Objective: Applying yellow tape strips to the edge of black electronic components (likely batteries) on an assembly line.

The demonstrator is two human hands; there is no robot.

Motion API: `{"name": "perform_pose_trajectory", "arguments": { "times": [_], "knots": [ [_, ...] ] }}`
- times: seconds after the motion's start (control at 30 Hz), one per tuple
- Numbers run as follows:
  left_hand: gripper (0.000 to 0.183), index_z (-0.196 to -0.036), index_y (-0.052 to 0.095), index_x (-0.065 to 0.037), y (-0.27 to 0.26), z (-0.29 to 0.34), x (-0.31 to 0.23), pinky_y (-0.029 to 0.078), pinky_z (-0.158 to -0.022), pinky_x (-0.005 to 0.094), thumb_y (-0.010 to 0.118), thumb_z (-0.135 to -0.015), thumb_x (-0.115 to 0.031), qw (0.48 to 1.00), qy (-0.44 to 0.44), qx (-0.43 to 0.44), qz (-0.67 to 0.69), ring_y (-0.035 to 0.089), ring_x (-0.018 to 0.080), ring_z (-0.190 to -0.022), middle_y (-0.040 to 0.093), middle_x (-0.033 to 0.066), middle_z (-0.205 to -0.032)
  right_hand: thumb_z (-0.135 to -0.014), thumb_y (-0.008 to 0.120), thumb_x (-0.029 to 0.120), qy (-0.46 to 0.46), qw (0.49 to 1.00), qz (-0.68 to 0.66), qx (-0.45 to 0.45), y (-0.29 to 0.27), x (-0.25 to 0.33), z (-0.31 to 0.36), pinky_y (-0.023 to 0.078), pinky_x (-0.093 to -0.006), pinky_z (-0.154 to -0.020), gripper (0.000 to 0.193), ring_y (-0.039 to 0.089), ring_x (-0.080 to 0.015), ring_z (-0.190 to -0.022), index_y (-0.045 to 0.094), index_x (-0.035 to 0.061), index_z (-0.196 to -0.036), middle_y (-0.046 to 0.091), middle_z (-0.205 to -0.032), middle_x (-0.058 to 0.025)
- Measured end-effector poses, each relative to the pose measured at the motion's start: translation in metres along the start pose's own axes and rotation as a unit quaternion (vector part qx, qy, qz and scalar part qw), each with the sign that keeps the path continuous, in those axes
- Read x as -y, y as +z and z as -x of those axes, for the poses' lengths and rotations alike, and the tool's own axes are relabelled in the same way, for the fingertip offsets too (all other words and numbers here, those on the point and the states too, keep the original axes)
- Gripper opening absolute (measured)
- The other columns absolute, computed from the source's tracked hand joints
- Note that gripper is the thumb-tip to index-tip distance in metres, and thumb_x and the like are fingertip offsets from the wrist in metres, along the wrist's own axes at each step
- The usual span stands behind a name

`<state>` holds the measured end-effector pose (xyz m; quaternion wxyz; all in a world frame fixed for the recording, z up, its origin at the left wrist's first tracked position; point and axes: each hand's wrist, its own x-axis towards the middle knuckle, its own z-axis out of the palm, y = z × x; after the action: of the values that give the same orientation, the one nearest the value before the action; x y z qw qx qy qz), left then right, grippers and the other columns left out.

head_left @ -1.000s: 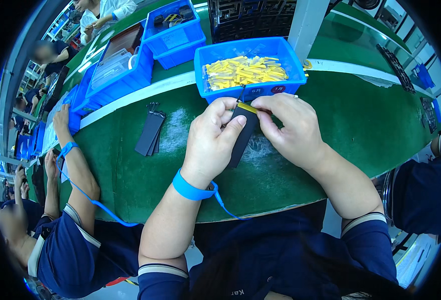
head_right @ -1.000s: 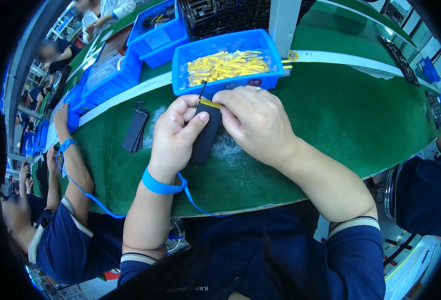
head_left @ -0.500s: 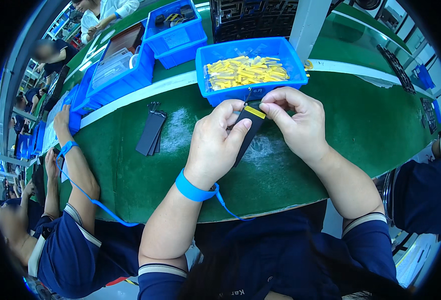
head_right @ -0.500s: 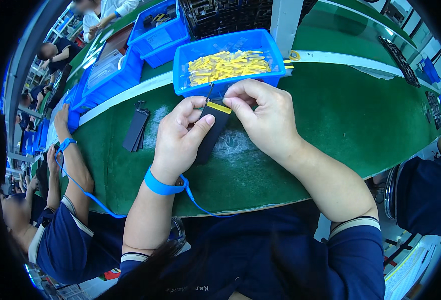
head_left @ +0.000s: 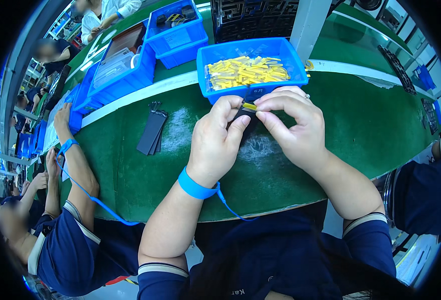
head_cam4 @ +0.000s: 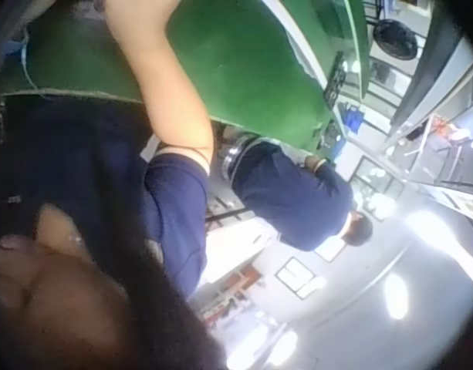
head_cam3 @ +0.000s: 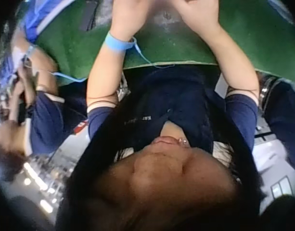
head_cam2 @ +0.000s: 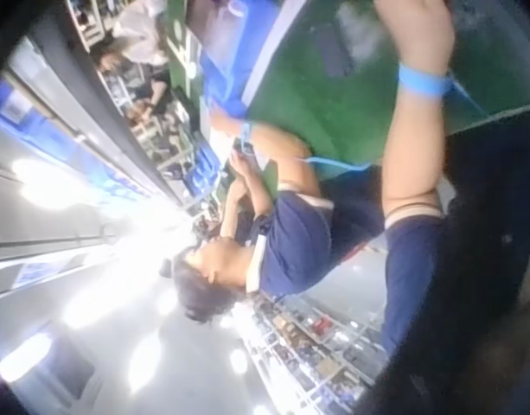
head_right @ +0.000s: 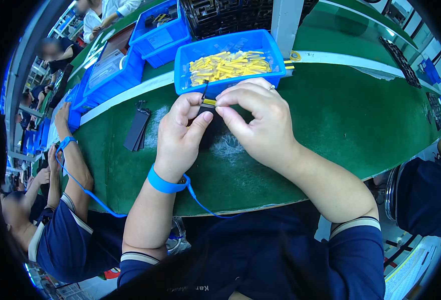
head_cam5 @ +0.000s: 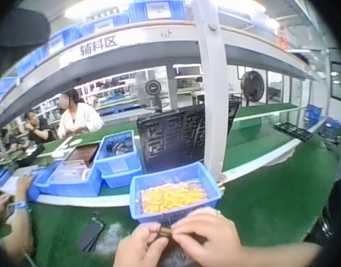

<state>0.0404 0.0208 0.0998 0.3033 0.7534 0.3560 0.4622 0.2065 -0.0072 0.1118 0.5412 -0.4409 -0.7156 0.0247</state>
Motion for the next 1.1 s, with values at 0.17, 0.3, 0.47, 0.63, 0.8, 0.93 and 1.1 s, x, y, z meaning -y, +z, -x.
{"name": "perform_pose_trajectory", "arguments": {
  "times": [0.17, 0.3, 0.47, 0.63, 0.8, 0.93, 1.1],
  "knots": [
    [0.025, -0.109, 0.055, -0.002, -0.006, -0.002, -0.013, 0.05, -0.067, 0.0313, 0.062, -0.085, -0.006, 1.0, 0.008, 0.004, -0.003, 0.068, 0.027, -0.076, 0.067, 0.0148, -0.079, -0.071, 0.07, 0.002, 0.117, 0.976, -0.16, 0.089, -0.004, -0.003, -0.002, 0.049, -0.0331, -0.076, 0.01, 0.063, -0.0236, -0.08, 0.067, 0.0041, -0.08, 0.066, -0.084, -0.0087],
    [0.026, -0.109, 0.057, -0.002, -0.004, -0.002, -0.005, 0.051, -0.067, 0.0308, 0.063, -0.084, -0.005, 0.997, -0.018, 0.017, 0.076, 0.068, 0.0239, -0.077, 0.068, 0.0153, -0.083, -0.068, 0.073, 0.001, -0.058, 0.998, 0.013, -0.006, -0.003, 0.003, -0.004, 0.047, -0.0316, -0.068, 0.014, 0.061, -0.0209, -0.073, 0.068, 0.0059, -0.08, 0.063, -0.08, -0.0068],
    [0.024, -0.106, 0.057, 0.0, -0.002, 0.001, -0.008, 0.05, -0.065, 0.0305, 0.064, -0.083, -0.005, 0.998, -0.033, 0.013, 0.049, 0.068, 0.0229, -0.075, 0.069, 0.0153, -0.084, -0.065, 0.075, 0.001, -0.132, 0.984, 0.115, -0.044, -0.001, -0.004, -0.001, 0.044, -0.0329, -0.061, 0.018, 0.059, -0.0211, -0.067, 0.066, 0.005, -0.08, 0.059, -0.076, -0.0057],
    [0.023, -0.104, 0.057, 0.001, 0.001, 0.003, -0.008, 0.05, -0.062, 0.032, 0.063, -0.083, -0.004, 0.999, -0.022, 0.007, 0.022, 0.068, 0.027, -0.072, 0.068, 0.0162, -0.082, -0.068, 0.073, 0.002, -0.131, 0.983, 0.127, -0.021, -0.002, -0.005, -0.003, 0.043, -0.0346, -0.06, 0.015, 0.058, -0.023, -0.066, 0.063, 0.004, -0.079, 0.058, -0.074, -0.0069],
    [0.022, -0.106, 0.058, 0.0, 0.002, 0.004, -0.009, 0.048, -0.066, 0.0254, 0.063, -0.085, -0.005, 0.999, -0.007, 0.006, -0.038, 0.064, 0.0116, -0.074, 0.07, 0.0113, -0.083, -0.069, 0.072, 0.002, -0.08, 0.988, 0.132, 0.031, -0.002, -0.003, -0.001, 0.043, -0.0361, -0.06, 0.016, 0.056, -0.0242, -0.065, 0.06, 0.0037, -0.08, 0.056, -0.072, -0.0074],
    [0.022, -0.106, 0.058, 0.0, 0.002, 0.002, -0.009, 0.048, -0.066, 0.0255, 0.063, -0.085, -0.005, 0.999, 0.029, -0.006, -0.045, 0.065, 0.0118, -0.073, 0.07, 0.0114, -0.083, -0.069, 0.071, 0.003, -0.103, 0.986, 0.13, 0.008, -0.001, -0.007, -0.002, 0.044, -0.0356, -0.063, 0.016, 0.057, -0.0241, -0.067, 0.06, 0.0036, -0.081, 0.057, -0.074, -0.0076],
    [0.021, -0.103, 0.057, 0.0, 0.003, 0.003, -0.015, 0.051, -0.064, 0.0343, 0.062, -0.083, -0.005, 1.0, -0.023, -0.008, 0.003, 0.068, 0.0303, -0.074, 0.068, 0.0173, -0.082, -0.07, 0.071, 0.003, -0.165, 0.975, 0.148, -0.017, -0.001, -0.005, -0.004, 0.045, -0.036, -0.066, 0.016, 0.058, -0.0243, -0.069, 0.06, 0.0036, -0.081, 0.059, -0.075, -0.0075]
  ]
}}
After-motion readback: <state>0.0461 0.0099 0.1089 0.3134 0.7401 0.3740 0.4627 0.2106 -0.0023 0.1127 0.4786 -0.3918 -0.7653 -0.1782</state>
